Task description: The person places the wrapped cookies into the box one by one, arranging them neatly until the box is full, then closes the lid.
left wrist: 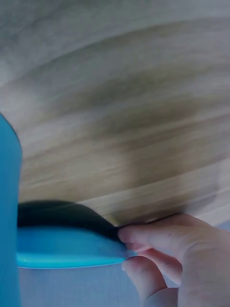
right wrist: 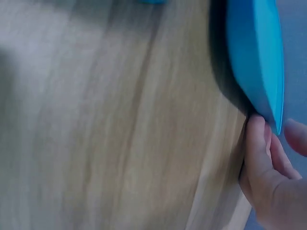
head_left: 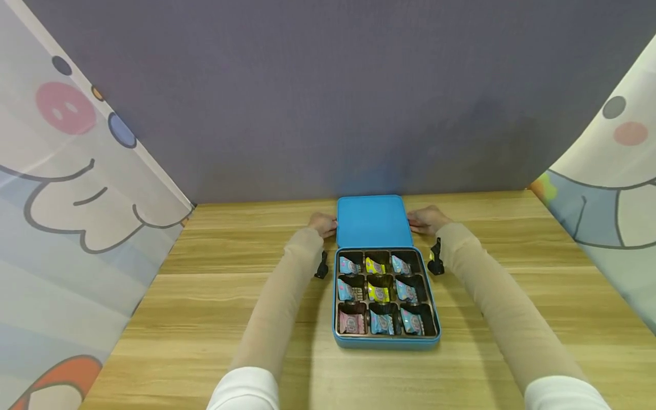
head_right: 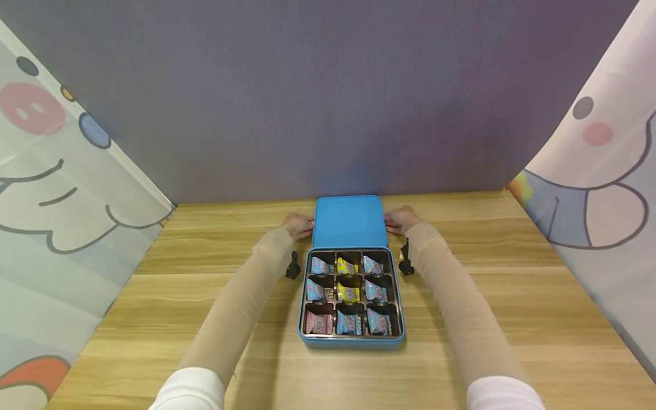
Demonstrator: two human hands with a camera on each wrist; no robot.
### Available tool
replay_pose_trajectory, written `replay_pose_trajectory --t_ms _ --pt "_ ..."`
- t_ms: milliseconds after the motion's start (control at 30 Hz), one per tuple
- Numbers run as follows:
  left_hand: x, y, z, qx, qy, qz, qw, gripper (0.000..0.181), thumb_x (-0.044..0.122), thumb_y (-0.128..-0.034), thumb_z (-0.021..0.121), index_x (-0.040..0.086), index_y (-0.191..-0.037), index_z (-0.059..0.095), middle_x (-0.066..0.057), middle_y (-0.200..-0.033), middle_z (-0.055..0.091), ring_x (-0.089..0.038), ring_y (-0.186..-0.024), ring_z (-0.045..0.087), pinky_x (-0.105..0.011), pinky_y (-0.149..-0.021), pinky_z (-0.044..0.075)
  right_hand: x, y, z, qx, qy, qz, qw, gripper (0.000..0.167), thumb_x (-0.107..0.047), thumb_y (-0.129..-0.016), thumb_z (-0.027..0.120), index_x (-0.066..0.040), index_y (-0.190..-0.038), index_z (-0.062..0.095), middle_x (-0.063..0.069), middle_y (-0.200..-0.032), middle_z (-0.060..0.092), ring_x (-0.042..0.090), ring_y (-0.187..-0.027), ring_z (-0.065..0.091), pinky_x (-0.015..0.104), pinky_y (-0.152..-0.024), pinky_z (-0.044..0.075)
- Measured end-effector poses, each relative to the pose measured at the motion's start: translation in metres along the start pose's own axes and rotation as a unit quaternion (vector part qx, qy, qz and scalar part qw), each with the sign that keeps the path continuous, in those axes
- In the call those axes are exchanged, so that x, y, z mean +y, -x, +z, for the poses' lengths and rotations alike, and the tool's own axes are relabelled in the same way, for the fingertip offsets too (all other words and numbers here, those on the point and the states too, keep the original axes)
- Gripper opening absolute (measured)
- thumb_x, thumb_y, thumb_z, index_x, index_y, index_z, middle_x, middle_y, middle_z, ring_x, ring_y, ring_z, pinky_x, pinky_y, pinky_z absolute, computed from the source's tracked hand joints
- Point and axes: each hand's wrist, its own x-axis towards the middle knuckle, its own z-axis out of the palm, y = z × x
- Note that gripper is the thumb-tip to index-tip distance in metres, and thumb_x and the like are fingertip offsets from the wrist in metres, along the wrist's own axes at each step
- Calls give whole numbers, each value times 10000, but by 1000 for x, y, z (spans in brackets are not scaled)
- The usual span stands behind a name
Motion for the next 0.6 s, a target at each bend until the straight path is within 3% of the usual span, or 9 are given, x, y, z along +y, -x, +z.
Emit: replay_pose_trajectory --t_ms 67,133,167,267,367,400,500,533,600 --pt "5 10 1 -37 -106 -51 9999 375 -23 -811 654 44 -1178 617 -91 -1199 601 -165 -1009 616 -317 -796 553 1 -1 1 103 28 -33 9999 483 -59 -956 441 43 -1406 297 23 -995 502 32 -757 535 143 -732 515" --pt "5 9 0 -33 -151 -48 9999 388 -24 -810 653 44 -1189 610 -89 -1222 590 -163 -1010 616 -310 -787 555 1 -1 2 164 79 -56 9998 485 -64 -954 452 40 -1404 303 19 -987 497 24 -738 534 137 -724 515" --pt "14 28 2 -21 -162 -72 9998 405 -26 -823 637 47 -1219 589 -80 -1258 569 -163 -1051 600 -313 -826 543 1 -1 3 172 97 -59 9998 490 -65 -953 455 39 -1406 299 22 -995 487 20 -733 531 133 -722 513" --pt "7 14 -1 -33 -174 36 9998 391 -8 -806 664 64 -1187 612 -55 -1217 593 -147 -1004 613 -293 -786 552 0 -2 5 253 177 -62 9995 499 -70 -947 475 24 -1408 306 10 -989 481 8 -720 524 126 -711 511" --pt "20 44 3 -10 -178 105 9998 372 -12 -827 640 35 -1193 598 -87 -1203 592 -175 -1021 604 -311 -822 543 1 -1 6 269 188 -157 9993 504 -72 -945 480 28 -1407 304 -14 -940 499 -2 -708 533 120 -713 511" --pt "20 42 4 50 -178 74 9998 363 -5 -832 638 42 -1190 599 -88 -1194 593 -185 -1024 601 -317 -832 539 1 -1 6 278 182 -213 9992 500 -73 -945 481 31 -1403 310 -24 -924 508 -6 -704 540 121 -717 512" --pt "59 115 19 308 -258 -29 9992 374 -17 -895 537 10 -1269 528 -141 -1266 541 -244 -1131 541 -351 -946 481 0 -1 6 298 177 -423 9985 491 -77 -948 475 50 -1394 316 -22 -919 526 -18 -677 556 121 -724 516" --pt "67 126 22 332 -228 -9 9992 377 -12 -896 539 15 -1271 529 -144 -1264 544 -253 -1128 541 -350 -948 480 0 -1 6 311 168 -482 9982 485 -76 -948 473 57 -1390 321 -12 -937 528 -20 -669 560 121 -720 517" --pt "88 167 30 459 -258 -26 9986 388 -10 -919 495 4 -1307 490 -163 -1310 507 -277 -1185 502 -357 -1005 436 -1 -2 7 362 200 -563 9976 476 -78 -952 468 59 -1386 328 8 -984 520 -27 -661 561 114 -705 517"
